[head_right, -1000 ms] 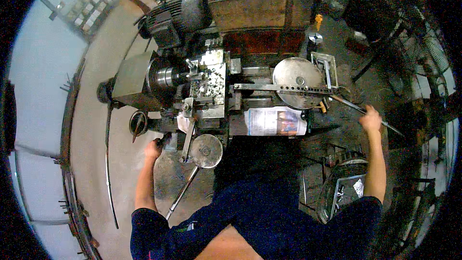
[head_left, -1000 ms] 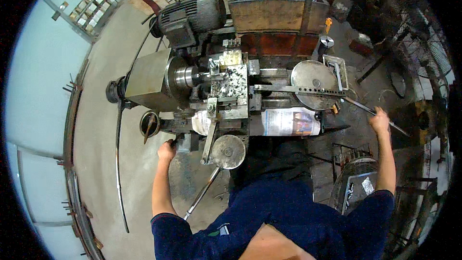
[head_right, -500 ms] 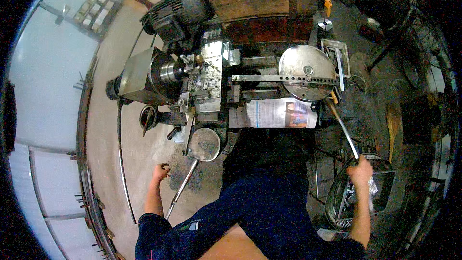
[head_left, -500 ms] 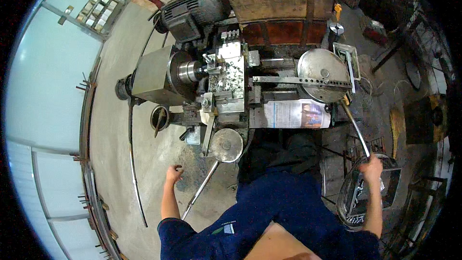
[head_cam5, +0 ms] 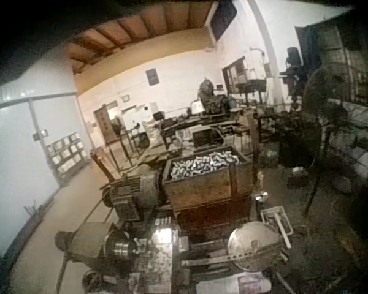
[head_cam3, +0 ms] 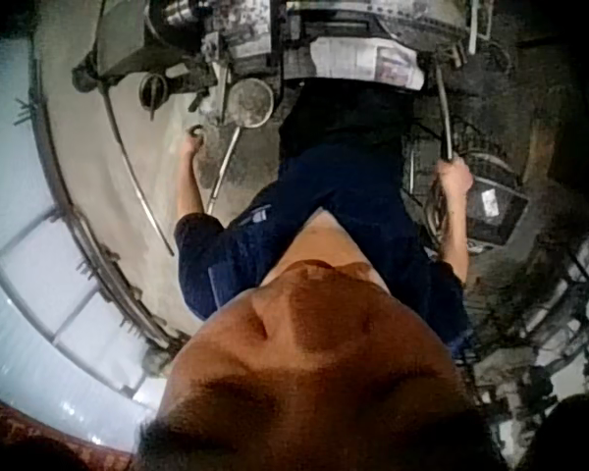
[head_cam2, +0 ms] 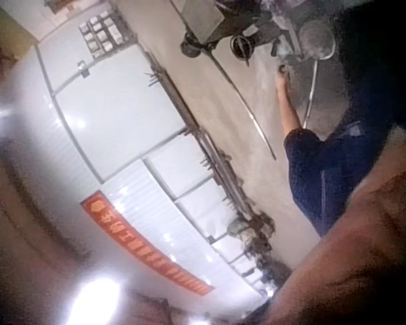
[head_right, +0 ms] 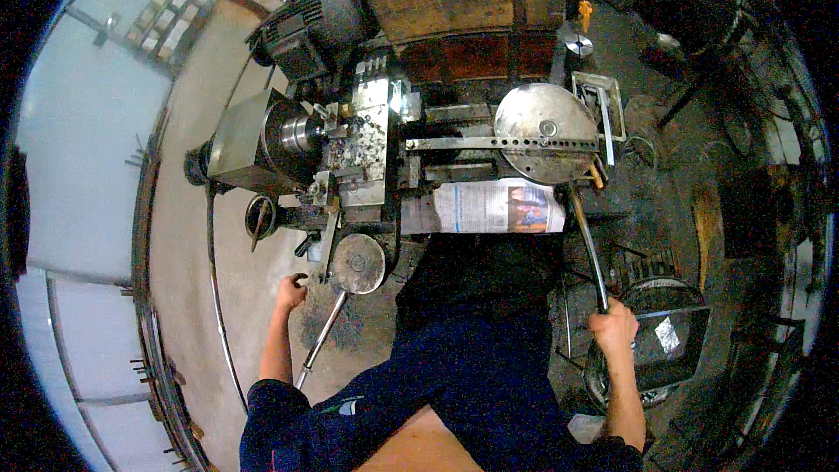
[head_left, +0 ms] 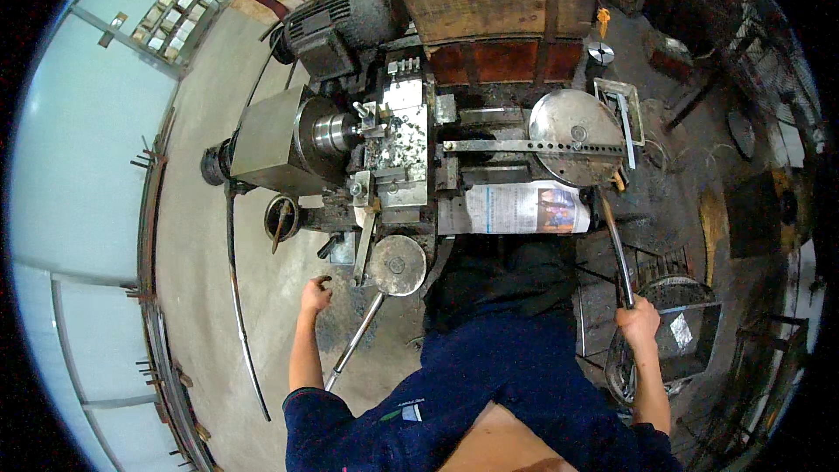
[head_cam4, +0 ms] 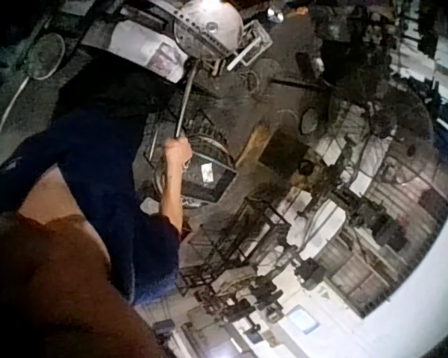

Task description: The person operates a manual fabrication machine by loading small metal parts into a fixture, pulling a lever to form the components, and placing them into a wire bin.

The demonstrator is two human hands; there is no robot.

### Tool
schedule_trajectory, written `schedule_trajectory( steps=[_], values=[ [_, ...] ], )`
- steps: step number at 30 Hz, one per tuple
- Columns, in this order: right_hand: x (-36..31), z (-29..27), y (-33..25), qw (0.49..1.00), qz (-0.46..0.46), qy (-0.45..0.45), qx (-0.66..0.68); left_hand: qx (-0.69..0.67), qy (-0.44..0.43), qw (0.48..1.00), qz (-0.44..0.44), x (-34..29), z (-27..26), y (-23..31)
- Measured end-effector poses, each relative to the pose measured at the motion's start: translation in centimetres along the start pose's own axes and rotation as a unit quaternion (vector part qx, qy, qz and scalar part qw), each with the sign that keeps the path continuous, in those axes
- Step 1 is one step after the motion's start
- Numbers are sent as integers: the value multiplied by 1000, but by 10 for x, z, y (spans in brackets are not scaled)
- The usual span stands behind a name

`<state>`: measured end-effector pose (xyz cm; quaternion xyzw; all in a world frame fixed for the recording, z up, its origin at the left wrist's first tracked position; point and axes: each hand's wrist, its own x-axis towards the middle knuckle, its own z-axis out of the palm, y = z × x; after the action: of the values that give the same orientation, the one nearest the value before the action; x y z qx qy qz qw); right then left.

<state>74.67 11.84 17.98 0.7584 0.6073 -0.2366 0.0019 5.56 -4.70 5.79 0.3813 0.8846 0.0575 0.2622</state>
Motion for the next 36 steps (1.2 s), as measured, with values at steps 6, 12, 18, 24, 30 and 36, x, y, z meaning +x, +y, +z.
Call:
schedule_trajectory(
  steps=[6,12,18,24,30,36],
  values=[
    [65,-27,60,984,-4,83,-156,-107,-47,992,40,7,-17,5],
    [215,-92,60,928,107,179,-309,-50,11,998,26,46,-33,-6],
    [232,-78,7,925,116,226,-282,82,166,976,117,70,-39,21],
    [150,-33,-18,927,-44,332,-168,198,100,975,14,86,-11,33],
    [115,9,-14,967,-85,234,-54,-57,87,983,-150,82,47,56],
    [104,-40,-53,949,-161,271,-11,193,48,980,17,103,16,4]
  ],
)
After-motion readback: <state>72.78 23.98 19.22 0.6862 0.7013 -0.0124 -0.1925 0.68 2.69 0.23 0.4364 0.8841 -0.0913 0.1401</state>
